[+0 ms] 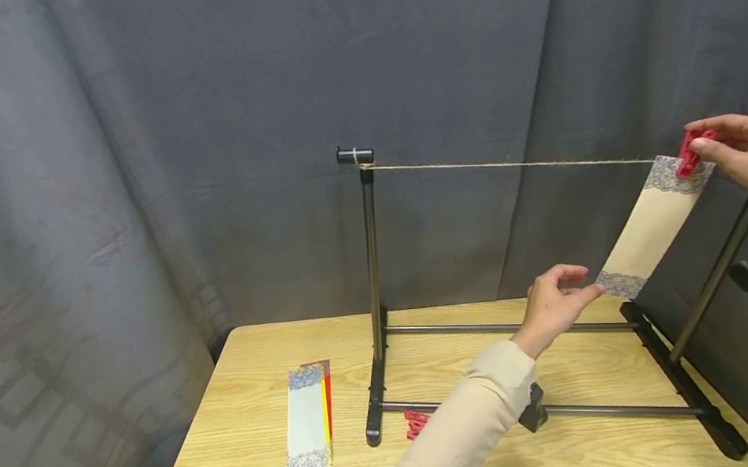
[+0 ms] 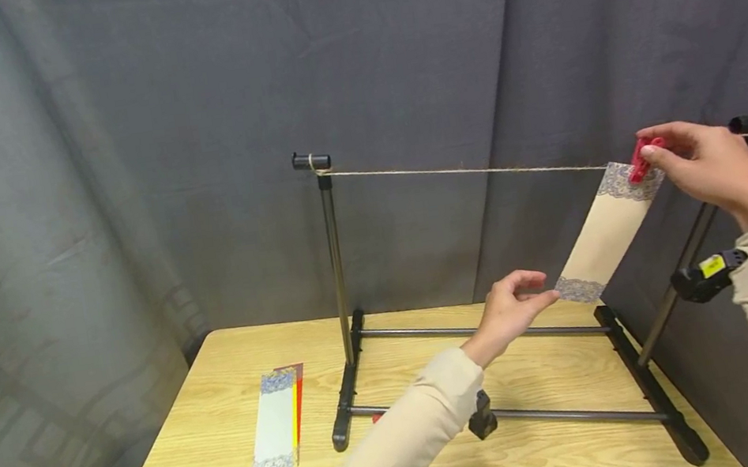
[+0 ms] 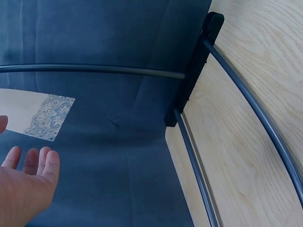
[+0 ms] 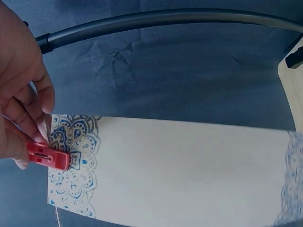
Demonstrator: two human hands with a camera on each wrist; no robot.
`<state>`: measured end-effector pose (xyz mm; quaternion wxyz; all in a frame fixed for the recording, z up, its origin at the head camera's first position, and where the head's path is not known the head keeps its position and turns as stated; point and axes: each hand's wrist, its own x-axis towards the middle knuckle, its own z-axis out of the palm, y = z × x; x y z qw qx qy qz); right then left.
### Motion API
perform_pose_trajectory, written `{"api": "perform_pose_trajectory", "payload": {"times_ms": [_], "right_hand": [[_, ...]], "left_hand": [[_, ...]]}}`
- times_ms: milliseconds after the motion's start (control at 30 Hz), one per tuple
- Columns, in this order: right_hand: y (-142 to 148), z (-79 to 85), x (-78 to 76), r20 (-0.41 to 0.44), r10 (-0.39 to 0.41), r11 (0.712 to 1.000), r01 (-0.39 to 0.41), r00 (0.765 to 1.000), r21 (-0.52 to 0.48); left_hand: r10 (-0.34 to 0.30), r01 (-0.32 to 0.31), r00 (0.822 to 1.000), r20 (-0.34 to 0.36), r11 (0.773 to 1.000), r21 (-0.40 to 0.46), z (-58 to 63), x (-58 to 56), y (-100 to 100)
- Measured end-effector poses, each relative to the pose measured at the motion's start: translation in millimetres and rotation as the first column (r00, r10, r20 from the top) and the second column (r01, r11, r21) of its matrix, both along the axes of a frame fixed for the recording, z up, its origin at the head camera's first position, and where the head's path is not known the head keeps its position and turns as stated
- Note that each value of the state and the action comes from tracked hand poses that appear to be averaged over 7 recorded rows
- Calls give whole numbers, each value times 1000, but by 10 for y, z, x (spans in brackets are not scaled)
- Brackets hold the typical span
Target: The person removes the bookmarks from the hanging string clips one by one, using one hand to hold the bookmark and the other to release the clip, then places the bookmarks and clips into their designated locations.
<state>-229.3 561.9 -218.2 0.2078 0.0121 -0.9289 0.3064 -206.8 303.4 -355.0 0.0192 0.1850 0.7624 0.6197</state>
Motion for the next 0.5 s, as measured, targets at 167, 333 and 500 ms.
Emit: {"api": "perform_pose_trajectory", "payload": {"times_ms": [167,333,500], "right_hand": [[2,-26,-1,13,2,1000,-2,1000,-26],[13,-44,-10,9,7,999,-6,1000,-46],[36,-67,-20,-11,16,997,-16,1000,-77]], "left_hand": [[7,-7,1000,-11,1000,-15,-21,-7,7],[18,-18,1000,-17,999,-32,-38,-14,13],[16,-16,1000,-9,999,-40,-62,-11,24]]}}
